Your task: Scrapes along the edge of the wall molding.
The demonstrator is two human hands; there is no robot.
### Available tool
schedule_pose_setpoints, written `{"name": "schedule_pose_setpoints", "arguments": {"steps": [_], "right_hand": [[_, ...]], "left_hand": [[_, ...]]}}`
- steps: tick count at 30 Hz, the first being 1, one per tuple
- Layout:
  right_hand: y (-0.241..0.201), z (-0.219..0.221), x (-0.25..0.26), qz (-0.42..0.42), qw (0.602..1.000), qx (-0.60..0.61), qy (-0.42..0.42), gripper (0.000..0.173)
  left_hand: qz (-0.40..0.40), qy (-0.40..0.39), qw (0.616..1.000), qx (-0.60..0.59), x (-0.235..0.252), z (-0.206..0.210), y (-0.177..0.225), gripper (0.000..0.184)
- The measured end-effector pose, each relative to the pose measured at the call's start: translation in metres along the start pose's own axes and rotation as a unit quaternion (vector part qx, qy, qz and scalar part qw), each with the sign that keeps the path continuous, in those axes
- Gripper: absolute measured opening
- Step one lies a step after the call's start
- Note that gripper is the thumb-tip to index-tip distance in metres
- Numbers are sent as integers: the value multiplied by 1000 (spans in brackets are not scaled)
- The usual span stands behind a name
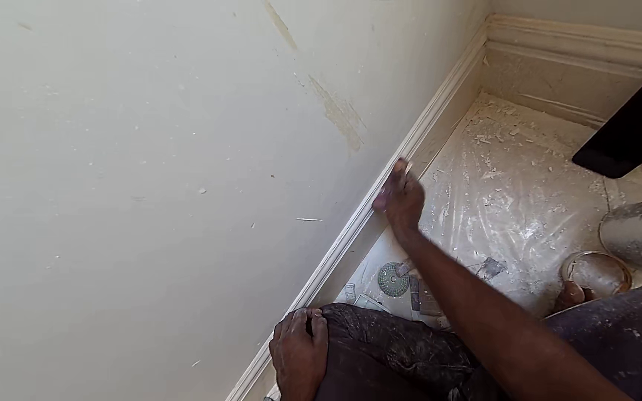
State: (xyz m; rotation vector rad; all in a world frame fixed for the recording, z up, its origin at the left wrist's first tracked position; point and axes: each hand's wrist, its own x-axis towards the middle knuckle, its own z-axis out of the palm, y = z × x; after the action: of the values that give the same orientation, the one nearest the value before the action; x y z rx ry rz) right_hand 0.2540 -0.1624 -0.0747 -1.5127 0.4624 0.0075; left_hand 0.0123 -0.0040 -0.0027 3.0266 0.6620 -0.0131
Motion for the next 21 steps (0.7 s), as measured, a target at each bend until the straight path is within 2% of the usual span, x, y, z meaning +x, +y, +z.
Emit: {"name": "schedule_pose_setpoints", "arguments": {"steps": [3,8,11,13,16,18,21], "right_hand": [[11,16,-48,9,999,22,-36,48],[1,14,-11,10,999,42,20,49],[2,15,-41,11,1000,4,-11,47],[8,22,-63,26,999,25,-39,48],[4,18,-37,47,996,66,-41,51],[-1,13,-10,30,996,79,-9,52],[4,10,-29,15,999,35,-24,52]], "left_hand": [[3,-19,1000,3,6,-3,4,42],[8,12,1000,3,-7,0,-6,44],[6,13,1000,-2,-3,0,0,42],[5,-1,1000,-2,3,-2,3,41],[4,-3,1000,4,-3,-1,-3,43],[5,11,1000,4,-6,0,-6,44],[5,7,1000,2,-2,-1,1,43]]}}
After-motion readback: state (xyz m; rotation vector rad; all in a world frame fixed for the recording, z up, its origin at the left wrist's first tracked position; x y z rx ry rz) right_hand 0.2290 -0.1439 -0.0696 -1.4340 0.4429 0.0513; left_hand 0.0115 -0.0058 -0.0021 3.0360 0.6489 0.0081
